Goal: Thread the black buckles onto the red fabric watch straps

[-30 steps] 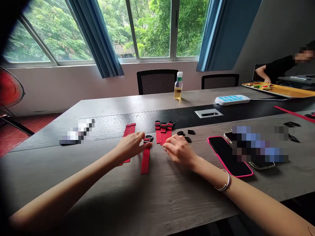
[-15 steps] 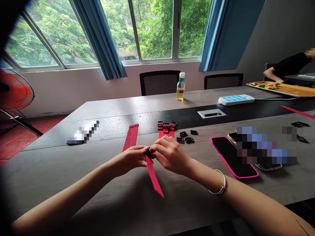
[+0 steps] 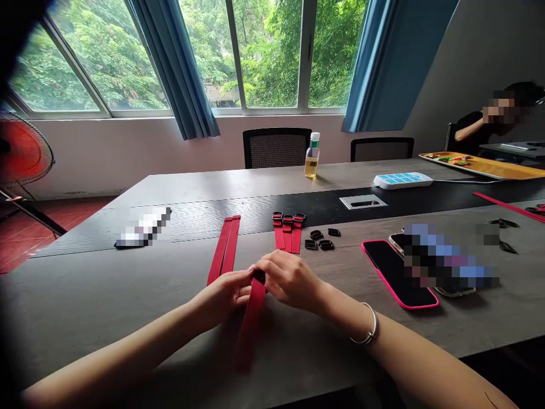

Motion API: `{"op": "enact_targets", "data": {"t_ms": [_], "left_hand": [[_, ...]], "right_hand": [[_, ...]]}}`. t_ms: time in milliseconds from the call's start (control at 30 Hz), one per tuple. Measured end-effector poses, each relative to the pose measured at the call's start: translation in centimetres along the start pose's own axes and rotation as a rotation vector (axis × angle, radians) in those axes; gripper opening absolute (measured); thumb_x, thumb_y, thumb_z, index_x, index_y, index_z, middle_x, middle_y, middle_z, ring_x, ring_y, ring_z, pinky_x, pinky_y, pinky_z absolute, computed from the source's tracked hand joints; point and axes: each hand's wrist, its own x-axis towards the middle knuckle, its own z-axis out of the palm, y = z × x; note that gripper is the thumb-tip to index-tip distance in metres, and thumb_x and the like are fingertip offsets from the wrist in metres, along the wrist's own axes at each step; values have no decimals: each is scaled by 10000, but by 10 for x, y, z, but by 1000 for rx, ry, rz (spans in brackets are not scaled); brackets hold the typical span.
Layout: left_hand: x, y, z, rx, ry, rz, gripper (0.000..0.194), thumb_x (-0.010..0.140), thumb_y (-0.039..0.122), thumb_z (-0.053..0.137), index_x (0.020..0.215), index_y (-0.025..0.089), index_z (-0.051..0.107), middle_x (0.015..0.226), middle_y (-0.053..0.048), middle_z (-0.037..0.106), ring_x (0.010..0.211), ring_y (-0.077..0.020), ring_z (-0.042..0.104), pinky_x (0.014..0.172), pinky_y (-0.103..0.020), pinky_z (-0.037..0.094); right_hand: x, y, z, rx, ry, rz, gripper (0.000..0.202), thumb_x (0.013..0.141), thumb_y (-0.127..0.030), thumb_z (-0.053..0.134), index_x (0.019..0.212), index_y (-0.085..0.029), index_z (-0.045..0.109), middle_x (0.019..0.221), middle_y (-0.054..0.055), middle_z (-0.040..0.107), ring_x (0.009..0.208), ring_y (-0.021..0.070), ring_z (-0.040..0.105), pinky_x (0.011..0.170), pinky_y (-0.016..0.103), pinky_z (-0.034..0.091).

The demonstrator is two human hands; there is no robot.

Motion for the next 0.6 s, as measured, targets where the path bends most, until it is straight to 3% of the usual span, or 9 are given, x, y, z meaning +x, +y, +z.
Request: {"op": "enact_targets", "data": {"t_ms": [133,400,600], "left_hand": [[1,-1,1,68,-73,-23,211,747,247,686,847,67,646,705,-66,650,598,-125,605,566,-197,462],[7,-8,-5,74,-95,48,303,678,383,731,733,116,600,577,15,564,496,-86,517,482,-177,408],[14,2,-3,109,-128,58,337,596,380,792,730,123,619,614,21,565,515,-81,516,492,-172,419]], "right_hand": [[-1,4,-3,-23,77,59,181,842,-39,416,910,-172,518,847,67,588,769,159,560,673,276,500],[1,-3,-10,-132,-13,-33,83,850,-144,491,872,-146,571,844,84,608,791,200,510,701,358,480],[6,4,-8,-156,-25,-88,137,883,-132,446,851,-143,578,808,73,602,787,188,482,706,322,464]]}}
